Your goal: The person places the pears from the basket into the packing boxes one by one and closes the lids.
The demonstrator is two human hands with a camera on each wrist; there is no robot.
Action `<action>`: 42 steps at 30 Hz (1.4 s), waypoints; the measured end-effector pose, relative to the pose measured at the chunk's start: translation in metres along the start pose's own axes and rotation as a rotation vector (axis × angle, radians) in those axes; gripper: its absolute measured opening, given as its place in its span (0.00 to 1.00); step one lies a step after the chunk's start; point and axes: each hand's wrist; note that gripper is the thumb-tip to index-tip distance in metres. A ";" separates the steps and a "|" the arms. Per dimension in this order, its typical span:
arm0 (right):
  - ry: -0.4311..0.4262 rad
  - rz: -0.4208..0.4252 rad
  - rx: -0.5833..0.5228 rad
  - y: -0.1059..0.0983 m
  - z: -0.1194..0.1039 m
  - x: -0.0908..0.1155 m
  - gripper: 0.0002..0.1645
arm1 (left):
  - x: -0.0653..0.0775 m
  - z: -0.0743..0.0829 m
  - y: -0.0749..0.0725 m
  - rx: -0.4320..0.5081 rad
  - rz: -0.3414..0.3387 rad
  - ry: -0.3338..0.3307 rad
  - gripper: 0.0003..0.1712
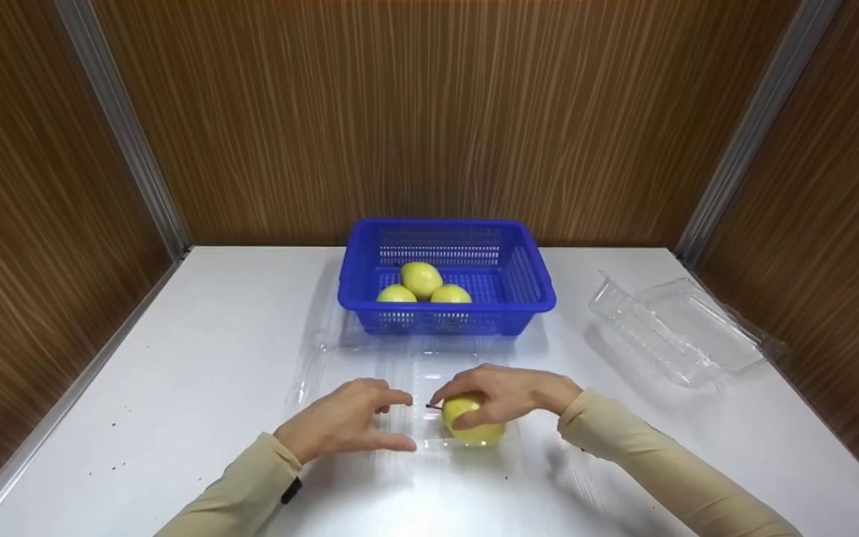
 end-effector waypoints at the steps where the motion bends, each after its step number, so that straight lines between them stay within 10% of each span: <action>1: 0.005 0.003 -0.009 -0.001 0.000 0.000 0.29 | 0.000 0.000 0.000 -0.003 -0.001 -0.003 0.39; 12: -0.019 0.074 -0.053 -0.016 0.001 -0.008 0.25 | 0.001 0.001 0.000 -0.012 -0.001 -0.003 0.39; 21: -0.074 0.476 0.070 -0.032 0.008 -0.015 0.13 | 0.004 -0.001 -0.001 -0.043 0.030 0.029 0.36; 27: 0.040 0.736 0.134 -0.048 0.016 -0.021 0.10 | 0.003 -0.002 -0.001 -0.046 0.024 0.010 0.38; 42: 0.400 0.706 -0.174 -0.092 0.027 -0.058 0.14 | 0.003 -0.002 0.000 -0.024 0.003 -0.015 0.39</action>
Point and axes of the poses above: each hand's wrist, its own x-axis away from the middle knuckle, its own y-axis out of the palm, z = x × y, and after that the axes turned 8 degrees about -z, right-handed
